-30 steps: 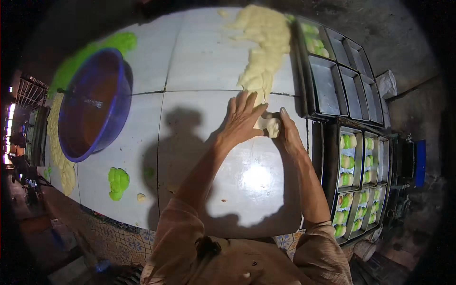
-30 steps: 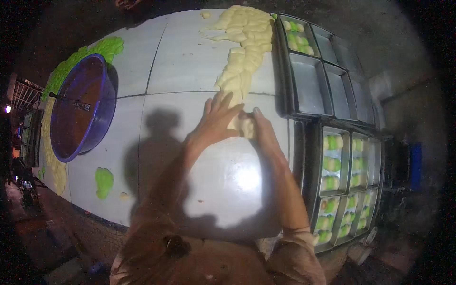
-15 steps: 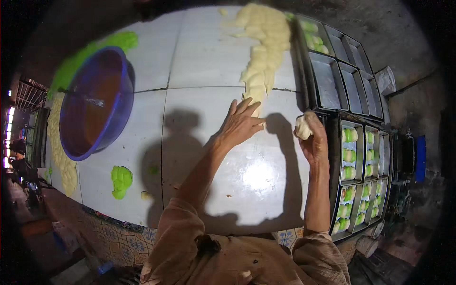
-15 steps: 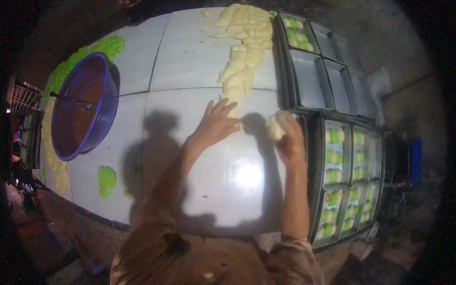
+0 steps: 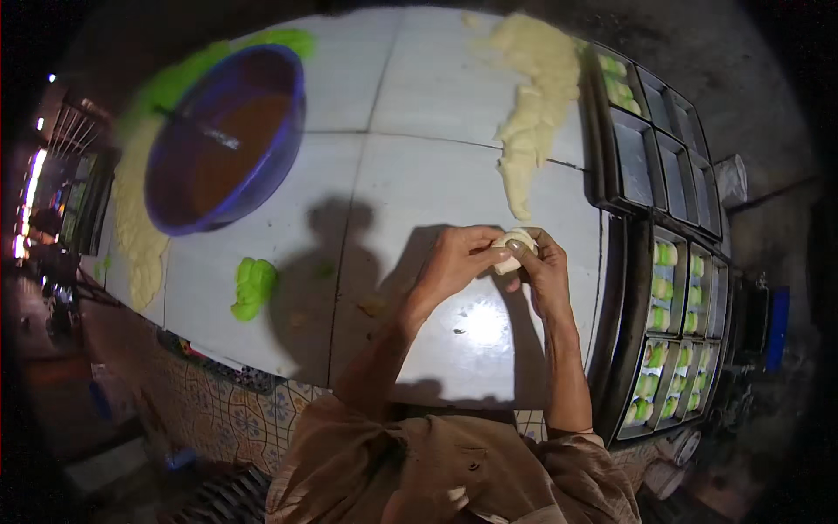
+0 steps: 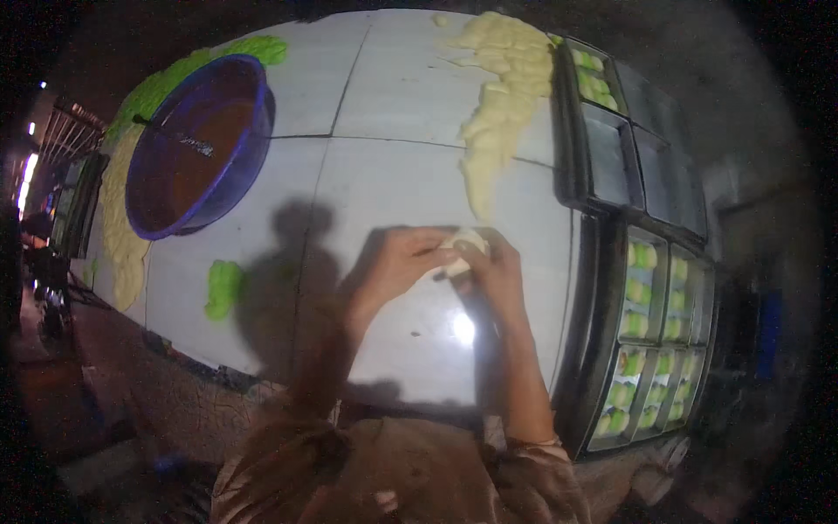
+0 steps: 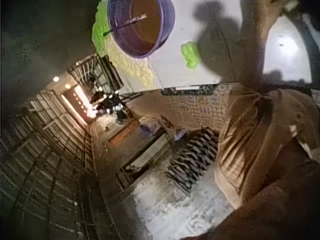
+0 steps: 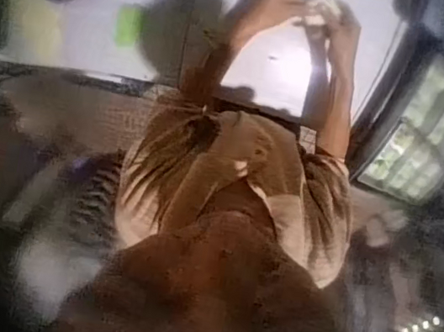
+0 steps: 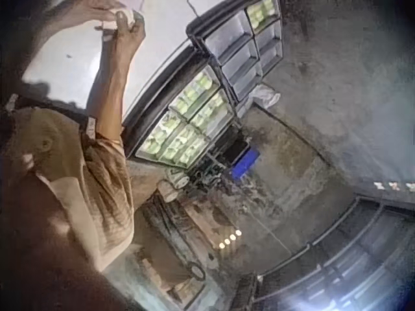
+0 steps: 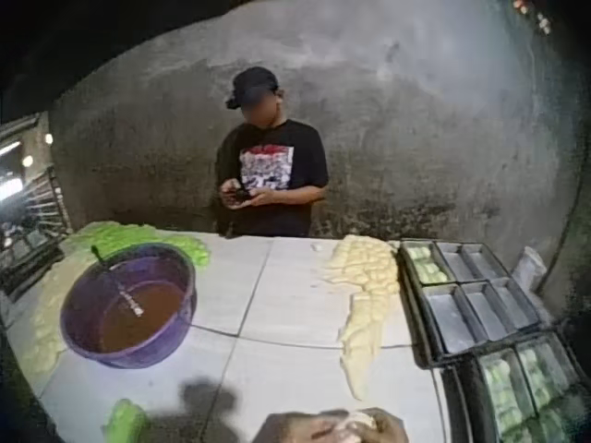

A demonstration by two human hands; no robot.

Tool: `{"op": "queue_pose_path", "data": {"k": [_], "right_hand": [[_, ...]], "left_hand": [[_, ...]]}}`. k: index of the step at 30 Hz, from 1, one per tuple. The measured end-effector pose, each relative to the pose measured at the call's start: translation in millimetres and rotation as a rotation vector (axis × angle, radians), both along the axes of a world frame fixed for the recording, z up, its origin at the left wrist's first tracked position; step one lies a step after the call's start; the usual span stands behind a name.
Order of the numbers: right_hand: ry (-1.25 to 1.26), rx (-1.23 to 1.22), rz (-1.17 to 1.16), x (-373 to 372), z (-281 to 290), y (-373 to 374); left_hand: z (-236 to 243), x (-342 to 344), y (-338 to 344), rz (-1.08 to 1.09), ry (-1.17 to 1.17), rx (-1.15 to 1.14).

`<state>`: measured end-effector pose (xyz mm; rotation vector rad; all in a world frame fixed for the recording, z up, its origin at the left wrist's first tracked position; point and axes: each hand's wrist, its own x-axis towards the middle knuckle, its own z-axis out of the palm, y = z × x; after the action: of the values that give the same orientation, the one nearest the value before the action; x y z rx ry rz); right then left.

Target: The person prepares portions of green and white dough by hand, filling them with a dark brown paste from a bowl and arranging them onto metal baking trays.

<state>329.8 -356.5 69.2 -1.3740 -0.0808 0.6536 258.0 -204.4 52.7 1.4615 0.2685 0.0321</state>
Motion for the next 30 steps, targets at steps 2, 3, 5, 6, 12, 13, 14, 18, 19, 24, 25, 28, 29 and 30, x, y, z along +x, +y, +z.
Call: {"op": "queue_pose_path", "data": {"k": [2,3,5,6,12,13,14,18,19,24,25,28,29,30], "right_hand": [[-0.236,-0.267,0.107,-6.7,3.6,10.9],[-0.301,-0.306,0.087,-17.2,7.0,18.5],[-0.452,-0.291,0.086,-22.5,-7.4,28.1],[-0.595,-0.272,0.073,-25.5,-13.5,34.2],[-0.365,-0.007,0.173,-77.7,25.9,99.3],[-0.251,-0.013,0.213,-83.5,30.8,106.2],[-0.133,-0.017,0.261,-91.3,39.3,117.0],[0.177,0.358,0.495,-115.5,74.2,174.4],[0.169,0.355,0.513,-118.9,76.6,191.5],[-0.135,0.168,0.701,-107.8,93.4,307.4],[-0.337,0.064,0.799,-99.1,94.2,333.9],[-0.781,-0.222,1.111,-85.0,89.2,407.0],[-0.785,-0.125,1.204,-72.3,62.5,427.1],[-1.047,-0.248,1.312,-69.2,61.7,441.8]], "left_hand": [[-15.5,-18.3,8.0,0.068,-0.018,-0.002],[-21.8,-28.2,12.1,0.122,-0.037,-0.003],[-17.8,-45.3,17.7,0.177,-0.044,-0.039],[-13.7,-53.7,21.8,0.22,-0.045,-0.072],[10.2,-81.9,46.1,0.606,-0.532,0.426],[12.0,-83.4,47.7,0.579,-0.587,0.482],[14.7,-89.2,51.5,0.556,-0.633,0.546],[18.6,-108.9,83.6,0.814,-0.799,0.423],[11.0,-112.7,90.6,0.889,-0.726,0.332],[-28.1,-148.4,119.3,0.881,-0.447,-0.14],[-12.9,-167.4,126.4,0.864,-0.328,-0.121],[-35.4,-203.1,139.2,0.936,-0.235,-0.003],[-37.5,-211.5,143.1,0.935,-0.241,-0.006],[-38.4,-220.6,148.0,0.952,-0.198,-0.022]]}}
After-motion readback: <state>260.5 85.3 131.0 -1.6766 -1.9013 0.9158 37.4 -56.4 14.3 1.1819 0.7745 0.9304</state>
